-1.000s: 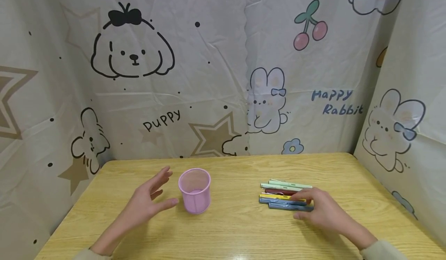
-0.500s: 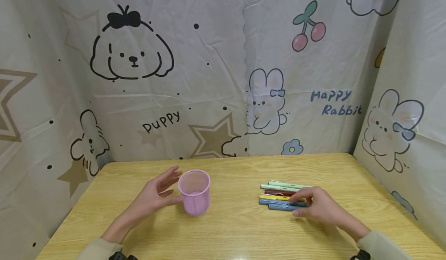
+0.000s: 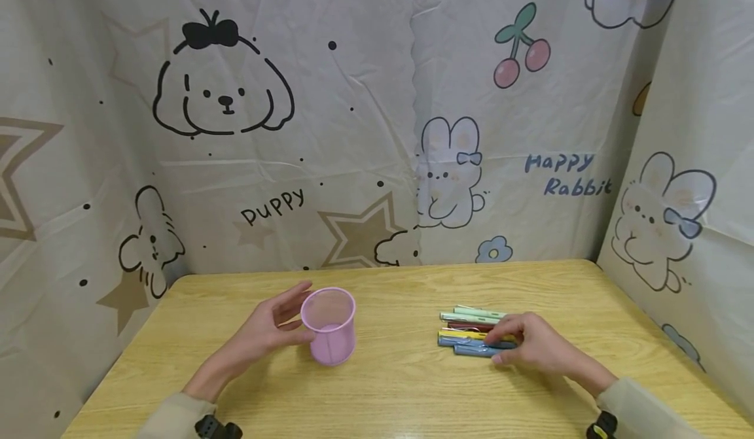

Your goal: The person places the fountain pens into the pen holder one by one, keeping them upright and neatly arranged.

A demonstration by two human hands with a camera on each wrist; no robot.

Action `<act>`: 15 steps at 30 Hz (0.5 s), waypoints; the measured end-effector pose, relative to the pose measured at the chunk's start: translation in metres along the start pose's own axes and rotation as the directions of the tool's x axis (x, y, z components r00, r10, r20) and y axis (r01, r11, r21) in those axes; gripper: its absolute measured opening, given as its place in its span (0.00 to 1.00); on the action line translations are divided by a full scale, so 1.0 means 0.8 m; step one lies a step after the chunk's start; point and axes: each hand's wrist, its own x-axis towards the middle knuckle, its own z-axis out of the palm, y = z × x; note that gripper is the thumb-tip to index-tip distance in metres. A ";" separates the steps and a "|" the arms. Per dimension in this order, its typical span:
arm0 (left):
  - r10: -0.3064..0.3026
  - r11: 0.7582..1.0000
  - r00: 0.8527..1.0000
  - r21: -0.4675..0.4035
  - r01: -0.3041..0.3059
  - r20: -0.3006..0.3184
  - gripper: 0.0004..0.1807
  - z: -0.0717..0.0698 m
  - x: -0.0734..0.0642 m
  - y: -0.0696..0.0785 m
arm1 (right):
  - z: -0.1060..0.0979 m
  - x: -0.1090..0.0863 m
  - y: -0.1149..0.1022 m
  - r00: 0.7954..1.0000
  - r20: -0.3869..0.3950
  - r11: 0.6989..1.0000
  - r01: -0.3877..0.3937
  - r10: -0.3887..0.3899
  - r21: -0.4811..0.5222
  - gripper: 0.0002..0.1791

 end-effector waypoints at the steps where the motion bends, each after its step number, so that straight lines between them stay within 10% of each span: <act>1: -0.001 1.000 1.000 -0.005 0.001 0.006 0.52 0.000 0.001 -0.001 | 0.000 0.000 0.000 1.000 -0.001 1.000 0.000 0.000 0.000 0.12; 15: 0.034 0.997 0.996 -0.067 -0.029 0.082 0.50 -0.002 0.008 -0.011 | 0.004 0.002 -0.004 1.000 0.012 1.000 -0.007 0.007 -0.002 0.12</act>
